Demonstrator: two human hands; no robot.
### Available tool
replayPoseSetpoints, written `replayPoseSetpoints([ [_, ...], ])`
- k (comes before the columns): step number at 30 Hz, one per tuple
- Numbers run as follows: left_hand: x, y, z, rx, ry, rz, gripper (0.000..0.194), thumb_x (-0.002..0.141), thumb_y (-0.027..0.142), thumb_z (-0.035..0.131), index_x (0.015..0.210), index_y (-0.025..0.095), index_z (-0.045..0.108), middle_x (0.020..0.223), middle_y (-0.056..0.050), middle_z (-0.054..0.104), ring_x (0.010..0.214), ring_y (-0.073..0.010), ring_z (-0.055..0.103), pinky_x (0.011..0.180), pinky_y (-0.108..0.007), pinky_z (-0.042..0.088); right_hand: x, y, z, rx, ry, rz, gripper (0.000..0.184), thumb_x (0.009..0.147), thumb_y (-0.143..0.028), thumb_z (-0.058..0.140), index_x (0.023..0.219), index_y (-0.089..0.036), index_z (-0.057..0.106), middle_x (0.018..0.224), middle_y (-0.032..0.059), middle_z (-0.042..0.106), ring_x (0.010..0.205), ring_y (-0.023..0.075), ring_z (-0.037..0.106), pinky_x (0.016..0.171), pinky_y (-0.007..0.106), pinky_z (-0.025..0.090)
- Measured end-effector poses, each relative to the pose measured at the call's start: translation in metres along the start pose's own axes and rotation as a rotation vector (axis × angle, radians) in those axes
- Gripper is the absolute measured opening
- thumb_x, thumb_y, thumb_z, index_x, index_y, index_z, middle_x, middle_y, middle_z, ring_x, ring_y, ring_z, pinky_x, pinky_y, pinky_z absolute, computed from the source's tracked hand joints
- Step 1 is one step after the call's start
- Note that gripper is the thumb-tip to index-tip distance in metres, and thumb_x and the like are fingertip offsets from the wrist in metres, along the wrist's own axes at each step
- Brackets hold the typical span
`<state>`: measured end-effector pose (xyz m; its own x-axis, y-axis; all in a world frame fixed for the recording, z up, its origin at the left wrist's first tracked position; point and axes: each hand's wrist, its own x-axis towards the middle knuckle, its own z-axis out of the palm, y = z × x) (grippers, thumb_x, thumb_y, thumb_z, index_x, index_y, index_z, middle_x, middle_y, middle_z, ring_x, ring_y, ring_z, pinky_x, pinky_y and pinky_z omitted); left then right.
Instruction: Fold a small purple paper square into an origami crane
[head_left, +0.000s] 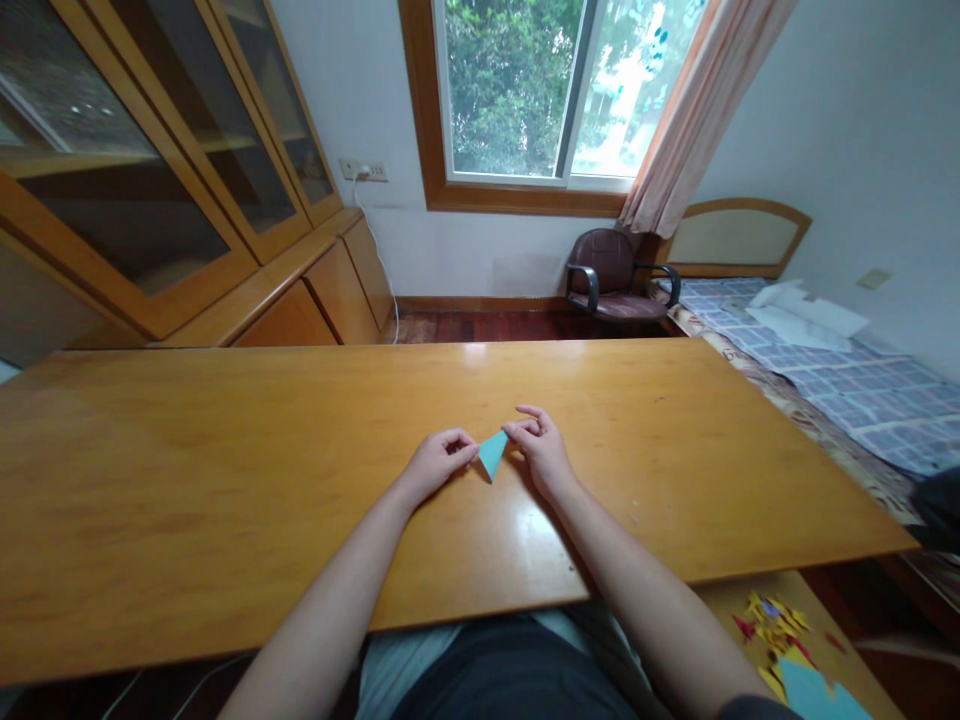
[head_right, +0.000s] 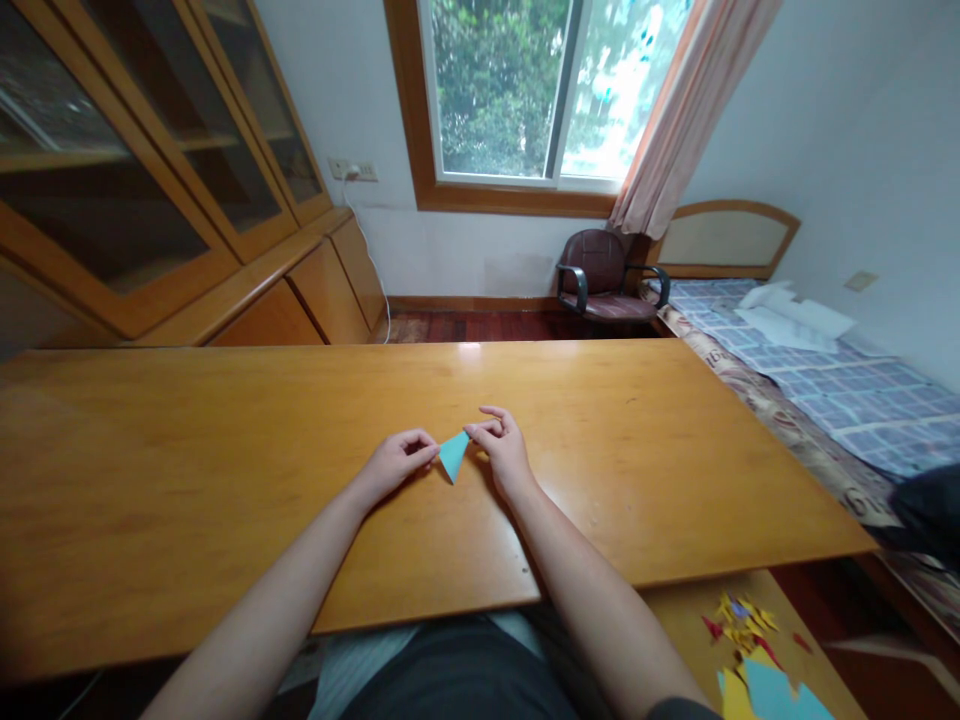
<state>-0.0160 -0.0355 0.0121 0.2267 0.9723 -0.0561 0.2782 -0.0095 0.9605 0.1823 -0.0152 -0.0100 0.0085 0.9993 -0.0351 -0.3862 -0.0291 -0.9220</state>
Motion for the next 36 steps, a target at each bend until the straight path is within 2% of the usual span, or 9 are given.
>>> replayPoseSetpoints([
  [5,0.001,-0.005,-0.002,-0.003,-0.002,-0.013,0.027,0.079,0.043,0.066,0.075,0.017,0.063,0.058,0.004,0.058,0.050,-0.0106,0.048,0.050,-0.021,0.037,0.004,-0.003,-0.003,0.069,0.088,-0.016,0.047,0.065,-0.032,0.085,0.103,-0.022,0.058,0.071,-0.0029,0.070,0.062,0.0128,0.060,0.054,0.022,0.040],
  [9,0.002,-0.007,-0.003,-0.025,0.003,-0.014,0.029,0.079,0.045,0.066,0.075,0.017,0.062,0.059,0.003,0.059,0.051,-0.0105,0.050,0.050,-0.021,0.038,0.003,-0.003,-0.003,0.107,0.065,-0.002,0.044,0.069,-0.036,0.083,0.103,-0.023,0.059,0.078,-0.0010,0.071,0.073,0.0152,0.066,0.063,0.024,0.047],
  [12,0.001,-0.006,-0.003,-0.032,0.018,-0.004,0.028,0.080,0.044,0.065,0.075,0.017,0.063,0.060,0.003,0.059,0.051,-0.0100,0.049,0.050,-0.021,0.037,0.000,-0.003,0.000,0.027,-0.024,0.018,0.036,0.074,-0.044,0.078,0.098,-0.022,0.064,0.082,0.0011,0.070,0.076,0.0152,0.065,0.068,0.026,0.049],
  [17,0.001,-0.005,-0.003,-0.033,0.022,0.018,0.028,0.081,0.043,0.065,0.075,0.016,0.063,0.061,0.003,0.059,0.052,-0.0103,0.049,0.051,-0.021,0.038,-0.007,-0.006,0.005,-0.267,-0.293,0.007,0.030,0.076,-0.046,0.075,0.081,-0.018,0.069,0.076,0.0007,0.067,0.071,0.0149,0.059,0.069,0.027,0.046],
  [20,0.002,-0.006,-0.002,-0.022,0.020,0.044,0.028,0.082,0.043,0.065,0.075,0.016,0.064,0.061,0.003,0.060,0.054,-0.0108,0.050,0.053,-0.021,0.039,-0.010,-0.008,0.007,-0.362,-0.355,0.007,0.030,0.077,-0.047,0.074,0.077,-0.017,0.068,0.071,0.0002,0.066,0.069,0.0154,0.057,0.069,0.028,0.045],
  [29,0.000,-0.004,-0.002,-0.017,0.021,0.133,0.025,0.081,0.040,0.068,0.075,0.016,0.069,0.071,-0.001,0.066,0.068,-0.0148,0.058,0.065,-0.024,0.046,-0.007,-0.005,0.003,-0.335,-0.316,0.025,0.031,0.075,-0.047,0.075,0.073,-0.017,0.067,0.068,-0.0007,0.064,0.064,0.0145,0.055,0.065,0.027,0.042],
  [33,0.000,-0.006,-0.003,-0.031,0.049,0.167,0.021,0.079,0.038,0.071,0.084,0.017,0.073,0.082,-0.004,0.070,0.078,-0.0175,0.062,0.074,-0.027,0.048,-0.004,-0.002,-0.001,-0.258,-0.284,0.038,0.029,0.074,-0.046,0.077,0.077,-0.017,0.070,0.072,0.0000,0.067,0.067,0.0151,0.056,0.069,0.028,0.044],
  [36,0.000,-0.007,-0.002,-0.035,0.078,0.194,0.022,0.081,0.037,0.071,0.091,0.018,0.074,0.086,-0.005,0.070,0.079,-0.0175,0.062,0.073,-0.027,0.049,-0.003,-0.002,-0.003,-0.228,-0.279,0.052,0.028,0.074,-0.044,0.078,0.078,-0.018,0.071,0.074,0.0002,0.067,0.067,0.0148,0.057,0.069,0.028,0.043],
])
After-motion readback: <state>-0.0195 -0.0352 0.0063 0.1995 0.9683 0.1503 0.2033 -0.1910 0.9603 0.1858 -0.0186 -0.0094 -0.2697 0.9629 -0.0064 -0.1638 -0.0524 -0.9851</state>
